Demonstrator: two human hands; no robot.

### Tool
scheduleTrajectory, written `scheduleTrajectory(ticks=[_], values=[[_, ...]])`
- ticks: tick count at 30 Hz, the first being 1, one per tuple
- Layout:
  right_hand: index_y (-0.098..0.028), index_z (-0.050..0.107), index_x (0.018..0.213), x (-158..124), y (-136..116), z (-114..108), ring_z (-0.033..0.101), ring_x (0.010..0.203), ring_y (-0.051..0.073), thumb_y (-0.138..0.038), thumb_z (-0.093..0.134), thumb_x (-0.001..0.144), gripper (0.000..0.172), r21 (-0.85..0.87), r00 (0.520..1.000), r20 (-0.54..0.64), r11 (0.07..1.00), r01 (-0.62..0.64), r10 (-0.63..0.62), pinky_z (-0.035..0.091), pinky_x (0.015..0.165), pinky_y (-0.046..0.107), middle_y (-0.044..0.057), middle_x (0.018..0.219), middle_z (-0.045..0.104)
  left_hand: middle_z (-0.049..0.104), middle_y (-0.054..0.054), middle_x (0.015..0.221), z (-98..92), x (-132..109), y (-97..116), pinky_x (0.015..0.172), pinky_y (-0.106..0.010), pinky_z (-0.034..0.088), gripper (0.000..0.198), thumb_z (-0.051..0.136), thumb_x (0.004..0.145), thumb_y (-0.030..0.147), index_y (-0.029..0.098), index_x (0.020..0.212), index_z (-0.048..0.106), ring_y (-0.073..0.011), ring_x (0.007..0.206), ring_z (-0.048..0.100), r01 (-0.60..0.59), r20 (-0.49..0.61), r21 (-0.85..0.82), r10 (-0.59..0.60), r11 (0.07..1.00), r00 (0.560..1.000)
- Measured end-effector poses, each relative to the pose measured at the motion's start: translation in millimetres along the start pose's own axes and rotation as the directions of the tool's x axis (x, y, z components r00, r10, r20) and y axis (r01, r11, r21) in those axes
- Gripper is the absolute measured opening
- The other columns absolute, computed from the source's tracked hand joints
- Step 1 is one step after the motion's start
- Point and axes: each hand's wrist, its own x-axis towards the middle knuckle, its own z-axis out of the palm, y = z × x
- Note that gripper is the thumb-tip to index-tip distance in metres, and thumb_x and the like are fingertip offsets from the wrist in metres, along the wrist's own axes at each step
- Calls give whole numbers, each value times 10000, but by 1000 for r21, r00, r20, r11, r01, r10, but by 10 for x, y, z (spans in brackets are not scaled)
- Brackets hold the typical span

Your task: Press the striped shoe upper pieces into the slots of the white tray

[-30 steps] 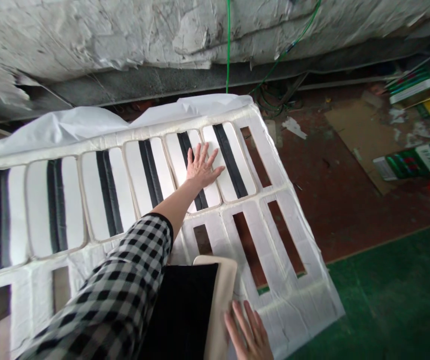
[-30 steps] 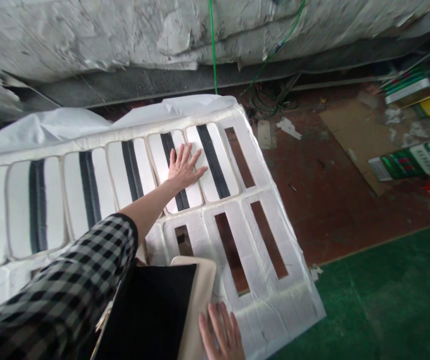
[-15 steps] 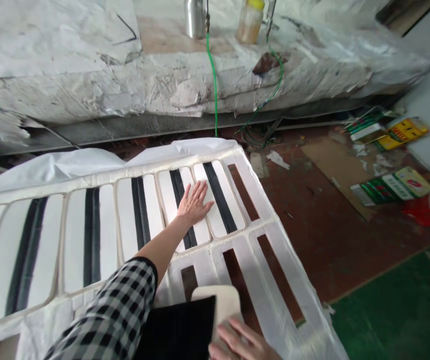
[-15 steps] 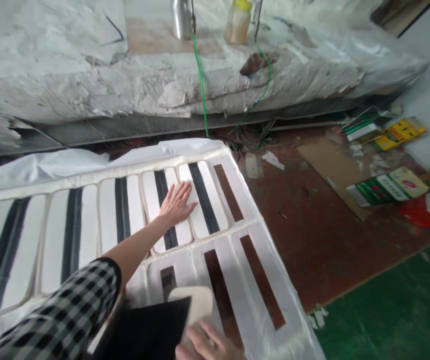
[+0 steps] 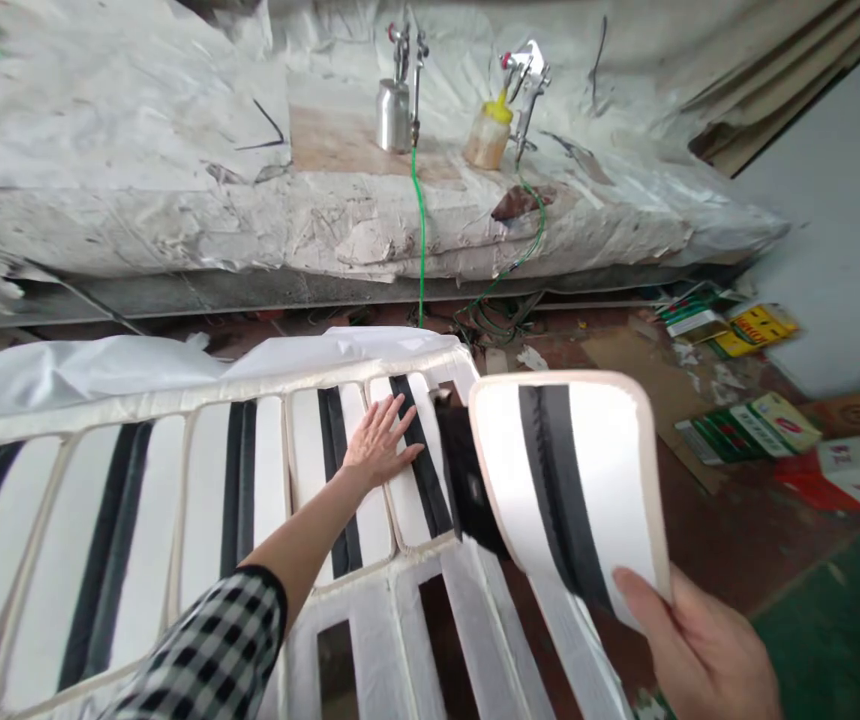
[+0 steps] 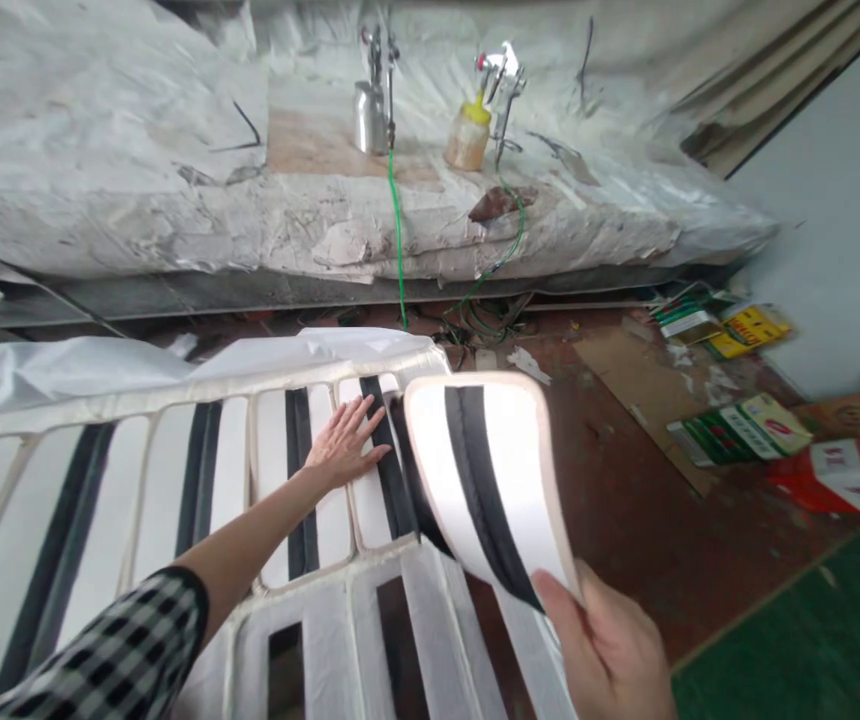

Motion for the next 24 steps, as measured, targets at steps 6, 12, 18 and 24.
scheduleTrajectory(ticks=[6, 12, 18, 24], values=[[-196, 650, 723, 590, 203, 451, 627, 497, 125, -355, 571, 947, 286, 21, 959, -244, 989, -144, 144, 464, 476, 159, -11, 600, 704, 184, -90, 1652, 105, 126, 25, 1259, -505, 153, 730, 409, 943, 666, 263, 1549, 360, -286, 1532, 175, 61, -1, 2, -61, 998, 998], [-184, 565, 654, 584, 324, 631, 547, 465, 96, -349, 576, 966, 353, -122, 928, -373, 991, -63, 13, 399, 492, 196, -13, 533, 615, 176, -77, 1654, 94, 136, 34, 1262, -509, 133, 728, 379, 952, 669, 263, 1555, 345, -280, 1536, 161, 68, 0, 6, -68, 998, 998], [-175, 622, 709, 583, 237, 657, 587, 496, 127, -314, 596, 958, 286, -157, 872, -489, 984, -84, -4, 420, 523, 221, 15, 565, 649, 170, -78, 1654, 98, 135, 44, 1262, -502, 135, 729, 391, 952, 661, 258, 1557, 341, -279, 1536, 162, 64, -9, 12, -64, 998, 998], [-200, 551, 687, 557, 360, 1010, 431, 460, 95, -408, 511, 978, 360, 21, 976, -149, 987, -158, 160, 338, 494, 232, -49, 519, 503, 185, -84, 1651, 86, 136, 58, 1262, -496, 140, 720, 406, 952, 652, 256, 1551, 355, -280, 1533, 175, 61, -13, 9, -61, 998, 998]])
